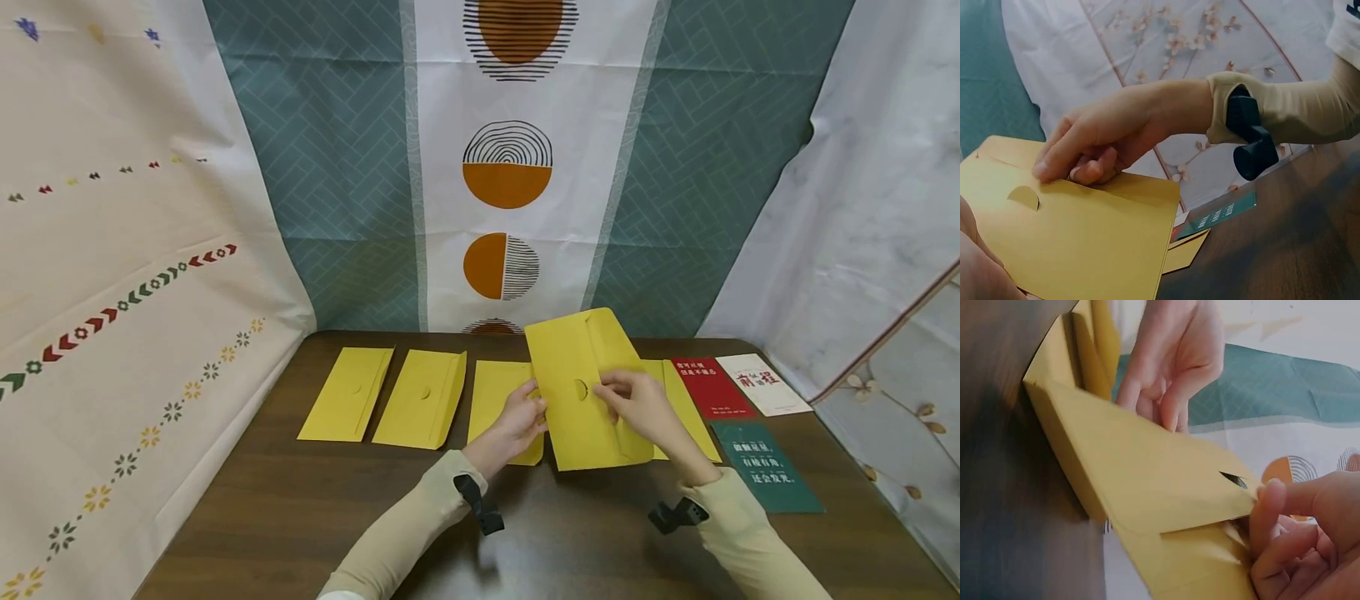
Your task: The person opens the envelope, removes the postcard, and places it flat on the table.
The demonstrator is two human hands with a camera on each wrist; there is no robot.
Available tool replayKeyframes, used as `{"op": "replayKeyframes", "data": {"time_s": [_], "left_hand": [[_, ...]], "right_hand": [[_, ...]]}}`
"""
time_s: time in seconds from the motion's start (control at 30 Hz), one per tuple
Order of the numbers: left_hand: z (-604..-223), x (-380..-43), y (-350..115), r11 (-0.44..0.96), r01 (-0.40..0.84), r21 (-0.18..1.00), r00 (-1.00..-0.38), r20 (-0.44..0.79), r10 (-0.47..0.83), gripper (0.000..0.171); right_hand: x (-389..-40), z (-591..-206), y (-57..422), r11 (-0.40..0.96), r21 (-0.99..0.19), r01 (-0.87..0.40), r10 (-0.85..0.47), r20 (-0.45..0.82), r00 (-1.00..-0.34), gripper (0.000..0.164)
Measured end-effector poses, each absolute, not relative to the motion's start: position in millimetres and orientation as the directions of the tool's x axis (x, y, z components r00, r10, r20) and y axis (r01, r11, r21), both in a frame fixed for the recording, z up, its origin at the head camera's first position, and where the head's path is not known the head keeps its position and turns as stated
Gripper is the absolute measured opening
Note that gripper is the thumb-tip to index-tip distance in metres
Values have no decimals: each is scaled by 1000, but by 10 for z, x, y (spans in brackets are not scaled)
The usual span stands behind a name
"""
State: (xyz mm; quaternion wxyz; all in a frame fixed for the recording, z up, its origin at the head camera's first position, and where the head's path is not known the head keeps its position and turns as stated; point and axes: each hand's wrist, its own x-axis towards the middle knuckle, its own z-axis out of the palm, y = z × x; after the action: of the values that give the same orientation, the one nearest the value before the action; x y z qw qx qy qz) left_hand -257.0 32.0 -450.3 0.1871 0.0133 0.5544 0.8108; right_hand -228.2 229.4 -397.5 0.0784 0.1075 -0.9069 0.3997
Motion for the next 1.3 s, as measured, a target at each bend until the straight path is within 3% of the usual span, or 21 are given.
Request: {"op": "replayKeyframes", "data": {"time_s": [0.17, 0.47, 0.97, 1.3], "left_hand": [[-4505, -2557, 331, -294, -262, 919, -931, -161, 326, 52], [-4507, -2541, 332, -268, -241, 933, -938, -153, 310, 36], [-4521, -2578, 320, -268, -275, 923, -940, -200, 277, 54], [-4505, -2600, 259, -277, -246, 929, -961, -196, 197, 45]], "right_hand": [[-2290, -3974, 2296, 614, -769, -178, -99, 148, -984, 29], [-2302, -3972, 2331, 650, -752, -112, -11, 138, -990, 32], [-2311, -4009, 2430, 591, -804, -65, 33, 105, -994, 33], [-2255, -3974, 2522, 575, -815, -67, 70, 130, -989, 36]]}}
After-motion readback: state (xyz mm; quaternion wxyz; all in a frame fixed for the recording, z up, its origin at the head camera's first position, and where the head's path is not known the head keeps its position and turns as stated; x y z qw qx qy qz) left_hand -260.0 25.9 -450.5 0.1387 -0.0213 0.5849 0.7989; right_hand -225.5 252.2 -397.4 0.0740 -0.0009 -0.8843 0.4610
